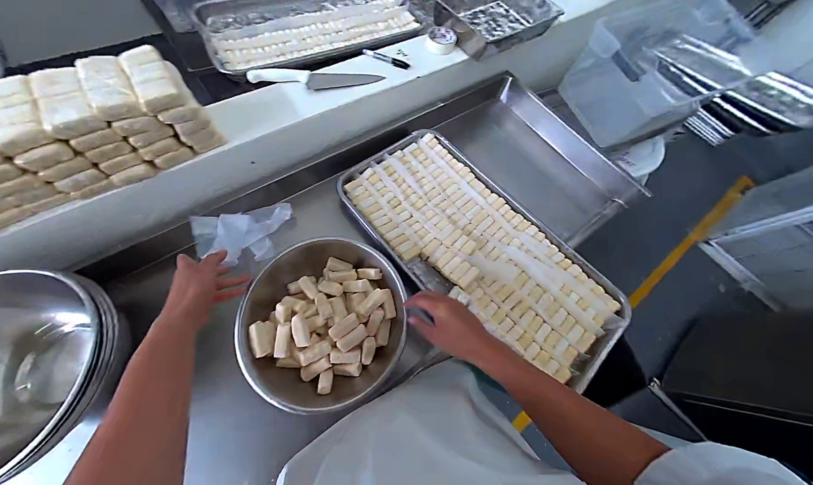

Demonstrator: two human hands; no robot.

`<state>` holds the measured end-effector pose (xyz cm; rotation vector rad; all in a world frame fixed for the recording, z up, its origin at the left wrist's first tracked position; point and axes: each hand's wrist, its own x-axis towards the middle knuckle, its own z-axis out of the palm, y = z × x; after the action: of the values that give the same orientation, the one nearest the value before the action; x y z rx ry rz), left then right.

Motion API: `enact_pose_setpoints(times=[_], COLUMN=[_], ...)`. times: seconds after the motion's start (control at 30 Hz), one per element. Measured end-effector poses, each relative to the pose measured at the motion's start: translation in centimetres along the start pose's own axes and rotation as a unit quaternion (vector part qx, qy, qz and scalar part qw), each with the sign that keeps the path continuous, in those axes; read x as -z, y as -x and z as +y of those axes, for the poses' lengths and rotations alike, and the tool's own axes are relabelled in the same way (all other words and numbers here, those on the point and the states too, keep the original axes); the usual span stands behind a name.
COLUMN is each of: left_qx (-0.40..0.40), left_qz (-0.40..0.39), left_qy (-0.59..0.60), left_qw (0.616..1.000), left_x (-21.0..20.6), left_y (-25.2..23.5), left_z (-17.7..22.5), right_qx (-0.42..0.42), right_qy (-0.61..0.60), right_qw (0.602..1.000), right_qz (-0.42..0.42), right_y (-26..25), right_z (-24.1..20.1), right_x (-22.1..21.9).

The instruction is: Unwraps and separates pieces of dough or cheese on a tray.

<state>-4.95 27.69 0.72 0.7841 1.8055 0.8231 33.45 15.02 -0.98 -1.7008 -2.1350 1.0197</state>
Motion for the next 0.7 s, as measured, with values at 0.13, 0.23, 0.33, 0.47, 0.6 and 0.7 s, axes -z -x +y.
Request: enact_pose_setpoints(times=[0.13,0.23,0.33,0.47,0.6,0.7], left_qx=[-0.076,-0.130,-0.127,-0.133,-0.135,-0.142], left_qz=[-0.025,-0.081,-0.084,-0.063,-0.044,-0.038], left_qy=[-0.007,0.015,0.041,0.076,0.088,0.094], left_qw=[0.997,0.988,0.988,0.986,0.986,0.985], left_x=[-0.9,-2.2,-3.0,-2.7,-1.9,-1.9], left_y=[3.7,7.5,10.4,13.1,14.2,14.3], left_z=[-1.1,-4.4,-7.7,-9.9,-10.9,-10.9], right_qx=[-0.149,-0.185,-0.188,-0.221,-0.146,-0.116], right_qy=[0.084,0.136,0.154,0.089,0.122,0.144], right_qw=[0.983,0.971,0.969,0.969,0.981,0.983], right_qz=[0.071,0.061,0.050,0.068,0.041,-0.018], right_y=[0.1,0.7,1.4,1.6,1.4,1.0], right_z=[7.5,9.2,8.4,9.6,10.0,10.0], right_x=[1.0,-0.2,-1.5,-1.0,-0.8,-0.9])
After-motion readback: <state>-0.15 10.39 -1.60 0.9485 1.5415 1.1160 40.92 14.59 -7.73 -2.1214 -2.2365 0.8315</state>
